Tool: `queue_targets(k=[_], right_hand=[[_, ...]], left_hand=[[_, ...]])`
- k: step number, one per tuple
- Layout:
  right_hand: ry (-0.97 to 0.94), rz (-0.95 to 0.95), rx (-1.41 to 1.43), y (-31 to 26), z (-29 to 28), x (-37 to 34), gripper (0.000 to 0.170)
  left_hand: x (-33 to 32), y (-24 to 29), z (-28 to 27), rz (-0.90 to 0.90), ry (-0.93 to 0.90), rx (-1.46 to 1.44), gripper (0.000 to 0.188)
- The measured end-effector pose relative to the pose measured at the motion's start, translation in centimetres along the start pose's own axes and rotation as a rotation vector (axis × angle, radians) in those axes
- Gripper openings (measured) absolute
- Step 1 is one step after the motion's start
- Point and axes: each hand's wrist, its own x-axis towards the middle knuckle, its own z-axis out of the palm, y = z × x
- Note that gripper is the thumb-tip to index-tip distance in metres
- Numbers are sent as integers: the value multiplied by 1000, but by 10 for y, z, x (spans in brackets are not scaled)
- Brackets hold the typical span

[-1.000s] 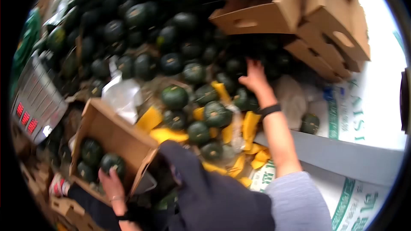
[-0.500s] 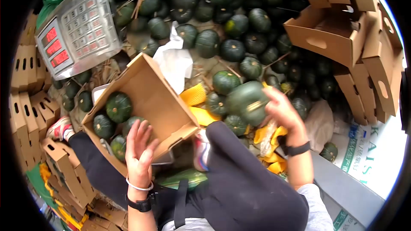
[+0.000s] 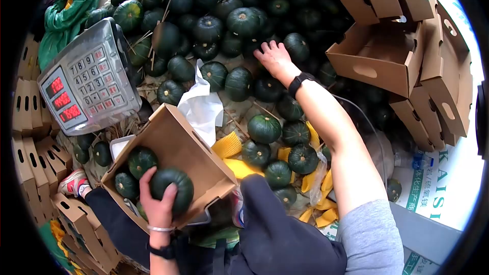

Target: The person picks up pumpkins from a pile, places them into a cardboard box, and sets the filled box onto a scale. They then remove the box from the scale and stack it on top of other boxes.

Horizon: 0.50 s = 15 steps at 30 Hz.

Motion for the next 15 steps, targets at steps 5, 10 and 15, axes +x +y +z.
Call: queue_targets(k=[5,10,15], right_hand=[[-67,16,307,20,-29,2,66],[-11,567,1787,6,-66,-66,57],[-191,403,2580,-63,-111,-118,58]], left_hand=[[70,-24,40,335,85,295,59],[82,-67,36,168,151,896,58],[75,-57,21,78,64,830,56]])
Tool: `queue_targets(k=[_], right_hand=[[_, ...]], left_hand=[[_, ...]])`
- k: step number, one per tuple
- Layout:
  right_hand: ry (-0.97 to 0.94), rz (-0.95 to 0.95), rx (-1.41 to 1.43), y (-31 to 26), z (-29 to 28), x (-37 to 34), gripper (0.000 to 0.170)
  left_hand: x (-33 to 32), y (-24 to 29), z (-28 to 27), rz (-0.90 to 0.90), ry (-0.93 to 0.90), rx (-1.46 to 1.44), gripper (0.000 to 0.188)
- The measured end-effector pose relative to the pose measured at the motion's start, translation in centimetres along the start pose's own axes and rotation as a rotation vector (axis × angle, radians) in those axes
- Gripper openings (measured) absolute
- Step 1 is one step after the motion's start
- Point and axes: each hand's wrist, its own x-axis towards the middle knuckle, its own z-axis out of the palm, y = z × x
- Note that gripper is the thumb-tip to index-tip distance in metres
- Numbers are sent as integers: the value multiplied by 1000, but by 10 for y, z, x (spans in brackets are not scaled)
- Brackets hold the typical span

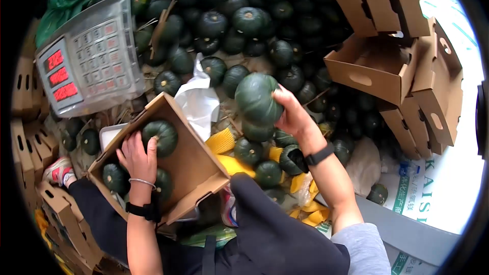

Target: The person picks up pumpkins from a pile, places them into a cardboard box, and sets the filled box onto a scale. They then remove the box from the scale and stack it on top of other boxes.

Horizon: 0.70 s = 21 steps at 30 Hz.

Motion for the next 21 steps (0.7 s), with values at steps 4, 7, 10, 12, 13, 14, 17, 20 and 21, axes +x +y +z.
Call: queue_targets(k=[4,7,10,12,13,14,17,20,21], right_hand=[[-12,-130,-719,33,81,-24,73],[-318,-878,-1372,92,118,-22,65],[-719,-770,-1815,130,126,-38,46],[-879,-676,-1816,145,112,-47,37],[-890,-686,-1777,141,115,-52,31],[-876,-633,-1674,137,111,-52,31],[-633,-615,-1409,115,106,-70,29],[-302,-524,-1450,83,88,-92,31],[-207,-511,-1441,80,77,-98,30]], left_hand=[[-39,-31,-33,-24,157,-419,44],[-84,-61,-49,-215,185,-505,40],[-129,-88,-59,-329,189,-507,39],[-157,-102,-62,-342,201,-528,38],[-168,-109,-66,-385,179,-531,38],[-178,-114,-68,-420,178,-582,38],[-200,-117,-83,-474,183,-643,35],[-214,-130,-82,-512,226,-705,36],[-215,-132,-80,-520,244,-706,36]])
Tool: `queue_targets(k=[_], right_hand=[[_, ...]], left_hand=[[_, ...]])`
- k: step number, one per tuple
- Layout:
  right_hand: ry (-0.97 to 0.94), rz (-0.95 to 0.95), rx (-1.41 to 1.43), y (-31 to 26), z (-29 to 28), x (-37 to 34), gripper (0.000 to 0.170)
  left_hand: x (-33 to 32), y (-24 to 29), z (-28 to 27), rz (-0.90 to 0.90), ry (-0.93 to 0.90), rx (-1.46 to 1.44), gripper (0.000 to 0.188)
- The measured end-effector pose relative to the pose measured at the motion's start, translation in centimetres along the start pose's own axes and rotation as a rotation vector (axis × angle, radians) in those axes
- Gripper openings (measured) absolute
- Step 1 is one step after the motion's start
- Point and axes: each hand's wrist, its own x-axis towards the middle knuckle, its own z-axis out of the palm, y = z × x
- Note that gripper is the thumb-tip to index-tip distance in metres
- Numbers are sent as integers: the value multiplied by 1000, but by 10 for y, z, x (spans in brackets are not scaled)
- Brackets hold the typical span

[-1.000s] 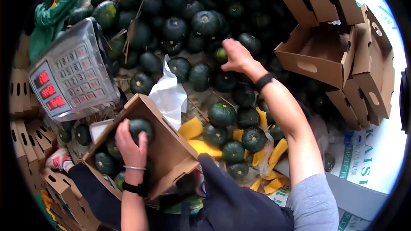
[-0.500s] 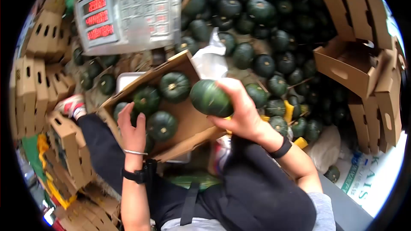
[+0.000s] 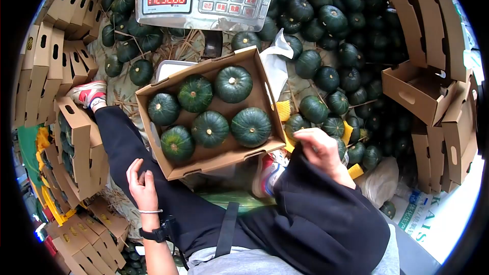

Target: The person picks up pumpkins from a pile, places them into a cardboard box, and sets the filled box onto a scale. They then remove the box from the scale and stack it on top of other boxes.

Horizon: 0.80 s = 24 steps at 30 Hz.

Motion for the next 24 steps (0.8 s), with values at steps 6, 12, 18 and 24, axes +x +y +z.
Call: queue_targets(k=[6,12,18,24], right_hand=[[83,262,27,16,4,-17,22],[67,344,289,50,45,27,33],[-104,336,304,66,83,62,40],[-417,228,117,-44,-7,84,43]], left_hand=[[9,-6,22,-25,33,-75,37],[48,-38,69,-157,18,-462,35],[67,-38,72,-301,-17,-404,20],[-11,-4,13,-501,-22,-689,14]])
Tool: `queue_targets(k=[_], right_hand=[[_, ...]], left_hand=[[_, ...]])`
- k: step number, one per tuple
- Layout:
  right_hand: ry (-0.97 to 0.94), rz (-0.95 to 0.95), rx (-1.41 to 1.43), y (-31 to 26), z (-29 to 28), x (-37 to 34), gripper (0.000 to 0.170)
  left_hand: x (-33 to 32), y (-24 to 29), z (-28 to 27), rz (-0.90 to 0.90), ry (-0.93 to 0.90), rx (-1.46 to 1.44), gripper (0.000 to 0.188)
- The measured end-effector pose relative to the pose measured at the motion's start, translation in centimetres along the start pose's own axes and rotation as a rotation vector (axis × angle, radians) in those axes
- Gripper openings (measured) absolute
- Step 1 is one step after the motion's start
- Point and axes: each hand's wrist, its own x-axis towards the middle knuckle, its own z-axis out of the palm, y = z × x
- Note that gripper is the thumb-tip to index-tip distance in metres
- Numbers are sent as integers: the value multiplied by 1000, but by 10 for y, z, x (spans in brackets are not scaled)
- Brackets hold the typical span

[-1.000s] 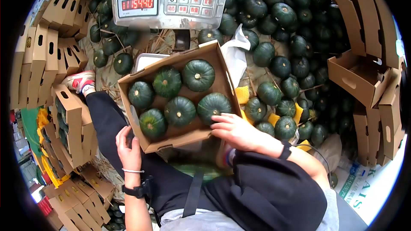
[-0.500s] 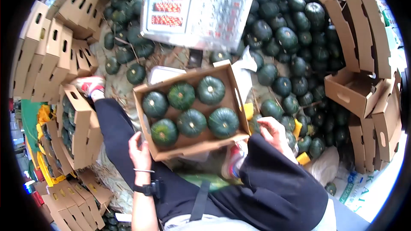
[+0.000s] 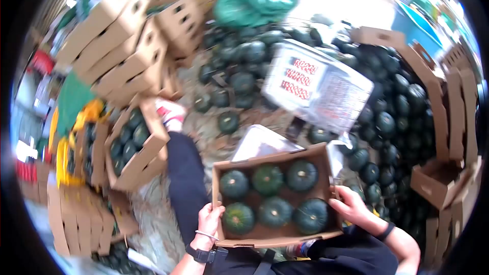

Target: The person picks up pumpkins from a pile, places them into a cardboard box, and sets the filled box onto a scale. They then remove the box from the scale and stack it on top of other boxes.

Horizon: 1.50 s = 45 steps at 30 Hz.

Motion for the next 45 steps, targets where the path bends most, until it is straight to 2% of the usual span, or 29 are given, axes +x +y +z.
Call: queue_targets(k=[1,3,5,8,11,13,16,17,19,20,21,23,25,26,27,28,29,30,32,33,35,36,37,38,40,42,43,44,45], right_hand=[[-75,11,-58,-27,-11,-1,45],[-177,3,78,-80,-19,3,49],[-240,-168,57,-142,-15,20,51],[-308,-330,39,-230,15,66,43],[-327,-451,122,-304,79,131,36],[-303,-526,154,-335,135,187,37],[-296,-549,132,-356,236,279,39],[-280,-547,86,-360,265,297,39],[-191,-518,147,-373,300,301,43],[-171,-643,36,-374,304,303,48],[-259,-665,29,-373,297,295,46],[-620,-645,-245,-378,233,251,43],[-790,-786,-490,-358,160,210,41],[-846,-687,-499,-345,109,182,44],[-901,-377,-724,-341,62,154,51],[-868,-508,-675,-332,18,129,54],[-747,-366,-723,-336,-19,94,54],[-624,-262,-774,-323,-54,69,51],[-85,-110,-426,-275,-97,9,42],[174,-41,-320,-257,-104,-16,40],[352,72,-222,-217,-119,-56,36],[423,63,-147,-196,-110,-72,32],[413,141,-105,-181,-103,-88,31],[430,158,-130,-151,-96,-100,33],[398,323,-227,-84,-88,-128,36],[335,317,-600,-12,-93,-154,43],[414,341,-651,20,-97,-171,42],[495,414,-680,43,-104,-180,38],[569,463,-708,57,-115,-187,35]], left_hand=[[-11,1,-13,-13,-11,-26,18],[-32,21,-37,2,25,-136,21],[-39,40,-73,45,61,-230,17],[-29,81,-146,209,144,-218,9],[8,133,-243,338,215,-24,12],[44,170,-308,181,335,-221,12],[101,196,-392,268,384,-118,10],[108,202,-403,205,499,52,15],[112,203,-390,381,576,464,35],[113,196,-381,412,432,385,49],[102,195,-358,466,417,593,46],[93,171,-324,671,415,874,46],[71,158,-284,821,574,1127,44],[71,150,-280,830,591,1117,44],[74,143,-280,864,647,1116,41],[81,138,-279,900,707,1113,39],[87,136,-279,937,769,1110,36],[93,142,-283,943,739,1017,28],[101,164,-277,956,761,952,25],[101,181,-266,952,719,898,27],[116,201,-244,923,468,861,37],[116,209,-225,909,257,915,47],[125,205,-212,925,218,1154,50],[135,204,-210,894,197,1221,49],[152,212,-214,848,87,1205,52],[194,205,-247,811,103,1130,57],[223,205,-276,869,65,1137,57],[258,198,-304,877,125,1071,50],[237,214,-277,844,107,1141,50]])
